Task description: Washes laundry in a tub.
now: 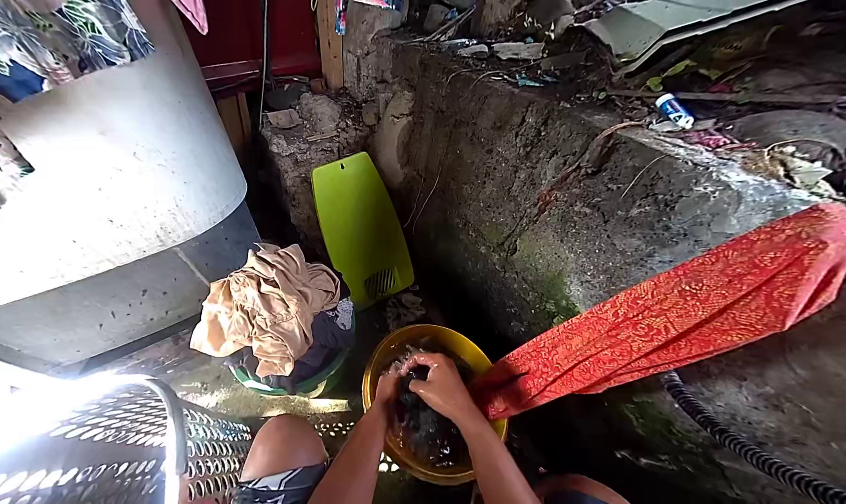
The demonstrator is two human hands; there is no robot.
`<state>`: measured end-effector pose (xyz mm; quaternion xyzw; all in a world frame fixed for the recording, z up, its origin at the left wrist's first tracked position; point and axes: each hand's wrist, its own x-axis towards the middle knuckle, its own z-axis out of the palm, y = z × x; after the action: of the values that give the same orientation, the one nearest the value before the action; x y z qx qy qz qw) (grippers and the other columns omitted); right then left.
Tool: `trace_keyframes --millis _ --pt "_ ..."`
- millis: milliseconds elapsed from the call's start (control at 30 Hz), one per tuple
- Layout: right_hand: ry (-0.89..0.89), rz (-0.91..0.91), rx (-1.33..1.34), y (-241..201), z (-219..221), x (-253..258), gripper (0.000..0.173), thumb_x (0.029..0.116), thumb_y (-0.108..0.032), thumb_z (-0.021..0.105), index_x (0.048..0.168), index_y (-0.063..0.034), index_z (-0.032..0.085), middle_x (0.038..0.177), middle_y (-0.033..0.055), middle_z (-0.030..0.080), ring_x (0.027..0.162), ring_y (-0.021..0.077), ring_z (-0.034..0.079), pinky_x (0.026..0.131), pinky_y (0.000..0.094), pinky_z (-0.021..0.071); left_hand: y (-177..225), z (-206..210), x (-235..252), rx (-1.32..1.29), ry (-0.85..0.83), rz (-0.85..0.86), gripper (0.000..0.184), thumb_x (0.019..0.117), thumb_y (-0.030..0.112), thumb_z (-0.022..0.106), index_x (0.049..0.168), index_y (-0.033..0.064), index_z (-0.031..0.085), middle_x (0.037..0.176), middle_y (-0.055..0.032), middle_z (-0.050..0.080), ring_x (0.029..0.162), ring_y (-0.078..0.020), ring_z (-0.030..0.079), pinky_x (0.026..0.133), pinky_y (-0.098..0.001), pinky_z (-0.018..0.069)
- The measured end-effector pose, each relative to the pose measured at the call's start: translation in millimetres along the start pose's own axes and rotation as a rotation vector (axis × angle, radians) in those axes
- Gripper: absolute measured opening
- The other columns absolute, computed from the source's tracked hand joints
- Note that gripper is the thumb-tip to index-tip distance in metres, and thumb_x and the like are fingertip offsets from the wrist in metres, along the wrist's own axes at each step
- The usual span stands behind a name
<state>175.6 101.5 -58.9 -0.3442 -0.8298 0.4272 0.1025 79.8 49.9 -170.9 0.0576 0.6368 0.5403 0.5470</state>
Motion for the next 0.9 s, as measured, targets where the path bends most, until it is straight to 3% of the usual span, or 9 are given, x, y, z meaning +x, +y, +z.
trace_keyframes --millis 133,233,300,367,433,600,767,833,900 --pt "0.465 -0.025 0.673 11.1 10.1 -3.6 0.020 0.0742 0.007 0.051 0.080 -0.0011 0.068 0.087 0.0013 0.070 0.087 0.0067 0.065 0.078 0.0258 0.0536 19.0 14.5 -13.6 -0.115 0.181 -0.029 0.045 0.1095 0.029 0.048 0.139 -0.0041 0.054 0.135 -0.0278 0.059 0.123 -0.0381 0.057 0.102 -0.0562 0.0468" --pt "0.522 0.305 1.109 62.0 34.8 12.5 0.039 0.1073 -0.021 0.038 0.135 -0.0009 0.057 0.127 0.0083 0.063 0.115 0.0136 0.059 0.101 0.0398 0.0482 30.2 42.6 -49.3 -0.158 0.157 0.183 0.037 0.1005 0.012 0.064 0.132 -0.0050 0.055 0.130 -0.0267 0.059 0.119 -0.0358 0.058 0.099 -0.0538 0.0499" --pt "0.605 0.327 1.248 81.3 56.0 25.0 0.032 0.1114 -0.030 0.035 0.114 -0.0061 0.057 0.092 0.0017 0.065 0.080 0.0061 0.064 0.072 0.0275 0.0554 24.8 52.9 -69.3 0.233 0.084 0.505 0.027 0.0937 0.016 0.070 0.112 -0.0036 0.068 0.118 -0.0209 0.065 0.109 -0.0311 0.063 0.094 -0.0483 0.0528" --pt "0.639 0.244 1.176 77.9 65.1 14.9 0.033 0.1122 -0.021 0.035 0.130 0.0009 0.051 0.108 0.0062 0.062 0.093 0.0033 0.061 0.083 0.0195 0.0512 19.5 55.1 -86.5 0.637 0.110 0.647 0.027 0.0950 0.030 0.068 0.108 0.0072 0.073 0.119 -0.0165 0.065 0.103 -0.0314 0.068 0.084 -0.0505 0.0567" --pt "0.573 0.390 0.842 51.3 49.4 10.6 0.042 0.1105 -0.018 0.044 0.142 0.0092 0.048 0.135 0.0215 0.059 0.118 0.0175 0.059 0.105 0.0319 0.0462 24.0 45.5 -74.2 0.732 0.209 0.593 0.027 0.0982 0.025 0.060 0.110 0.0049 0.073 0.114 -0.0180 0.070 0.102 -0.0351 0.070 0.083 -0.0560 0.0564" --pt "0.478 0.451 0.704 19.2 54.6 9.0 0.027 0.1060 -0.018 0.056 0.109 0.0064 0.067 0.102 0.0160 0.066 0.095 0.0187 0.060 0.088 0.0381 0.0493 42.8 14.5 -31.0 0.570 0.311 0.195 0.037 0.1084 0.028 0.050 0.132 0.0034 0.065 0.127 -0.0254 0.067 0.121 -0.0420 0.063 0.101 -0.0625 0.0484" --pt "0.507 0.376 0.990 57.1 40.8 0.7 0.026 0.1091 -0.011 0.042 0.119 0.0073 0.057 0.096 0.0069 0.061 0.084 0.0051 0.058 0.079 0.0237 0.0503 23.8 46.3 -85.0 0.731 0.073 0.539 0.027 0.0999 0.021 0.053 0.105 -0.0008 0.070 0.097 -0.0207 0.072 0.096 -0.0373 0.070 0.083 -0.0580 0.0539" --pt "0.515 0.466 0.942 43.8 39.6 -4.1 0.024 0.1087 -0.016 0.042 0.107 -0.0004 0.059 0.088 0.0052 0.062 0.079 0.0089 0.061 0.073 0.0278 0.0529 26.4 37.7 -69.5 0.735 0.081 0.505 0.029 0.1001 0.024 0.053 0.105 0.0000 0.069 0.097 -0.0210 0.071 0.096 -0.0381 0.070 0.082 -0.0593 0.0537" --pt "0.316 0.528 0.822 27.4 28.2 -12.7 0.035 0.1107 -0.022 0.039 0.121 0.0029 0.061 0.109 0.0153 0.065 0.101 0.0214 0.062 0.091 0.0432 0.0514 40.3 15.1 -36.6 0.654 0.100 0.373 0.031 0.1018 0.027 0.056 0.112 0.0018 0.070 0.106 -0.0223 0.071 0.103 -0.0396 0.068 0.087 -0.0630 0.0526"
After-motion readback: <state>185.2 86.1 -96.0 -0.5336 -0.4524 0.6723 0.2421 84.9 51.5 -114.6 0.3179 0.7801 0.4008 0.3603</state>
